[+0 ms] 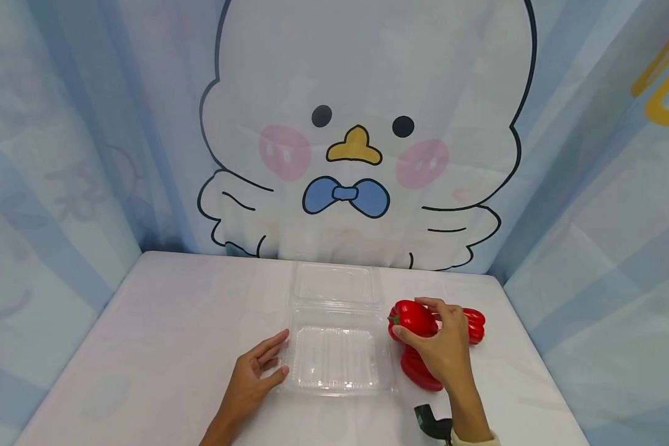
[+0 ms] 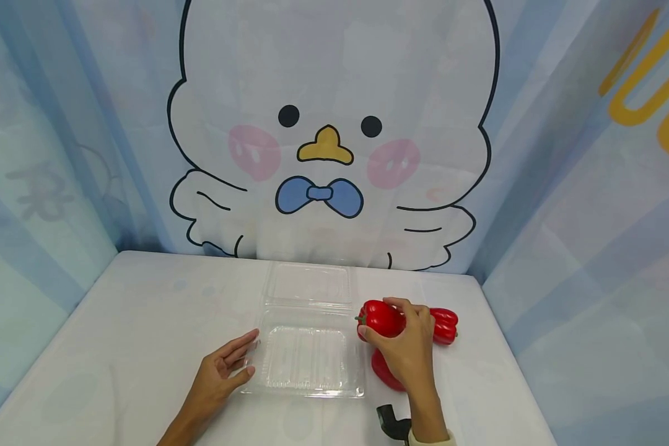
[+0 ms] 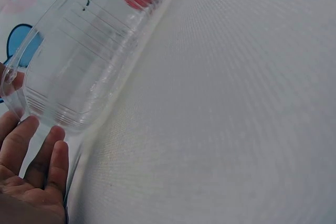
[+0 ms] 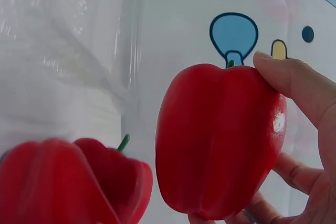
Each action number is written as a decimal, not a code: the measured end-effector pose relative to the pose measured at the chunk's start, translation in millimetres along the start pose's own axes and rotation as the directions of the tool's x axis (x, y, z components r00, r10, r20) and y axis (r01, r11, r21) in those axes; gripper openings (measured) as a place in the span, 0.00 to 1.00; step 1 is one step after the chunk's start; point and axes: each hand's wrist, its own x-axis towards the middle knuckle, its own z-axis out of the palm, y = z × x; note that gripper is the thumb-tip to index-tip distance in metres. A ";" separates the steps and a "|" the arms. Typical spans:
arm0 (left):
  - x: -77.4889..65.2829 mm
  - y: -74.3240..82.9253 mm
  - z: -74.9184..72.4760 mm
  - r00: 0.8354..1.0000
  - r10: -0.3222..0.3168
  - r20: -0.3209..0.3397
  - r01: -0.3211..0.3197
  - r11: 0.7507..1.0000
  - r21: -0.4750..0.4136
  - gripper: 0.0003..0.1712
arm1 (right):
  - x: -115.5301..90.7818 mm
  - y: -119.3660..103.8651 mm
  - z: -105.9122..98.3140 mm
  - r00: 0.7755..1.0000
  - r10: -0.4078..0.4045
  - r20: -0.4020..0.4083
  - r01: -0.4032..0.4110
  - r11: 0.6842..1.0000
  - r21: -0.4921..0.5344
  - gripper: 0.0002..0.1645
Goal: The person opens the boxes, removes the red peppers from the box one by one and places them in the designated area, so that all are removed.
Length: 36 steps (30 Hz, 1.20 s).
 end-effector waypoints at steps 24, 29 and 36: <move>1.1 -3.4 -1.3 1.000 0.020 0.009 -0.020 1.000 -0.015 0.37 | -3.2 40.6 -28.8 0.991 0.079 -0.112 -0.081 0.997 -0.013 0.48; 1.0 -3.9 -1.4 1.000 0.022 0.010 -0.022 1.000 -0.018 0.37 | -2.7 50.9 -34.6 0.985 0.105 -0.137 -0.110 0.994 -0.029 0.46; 0.7 -3.6 -1.7 1.000 0.024 0.010 -0.024 1.000 -0.018 0.37 | -4.3 64.5 -40.5 0.972 0.168 -0.165 -0.177 0.983 -0.041 0.50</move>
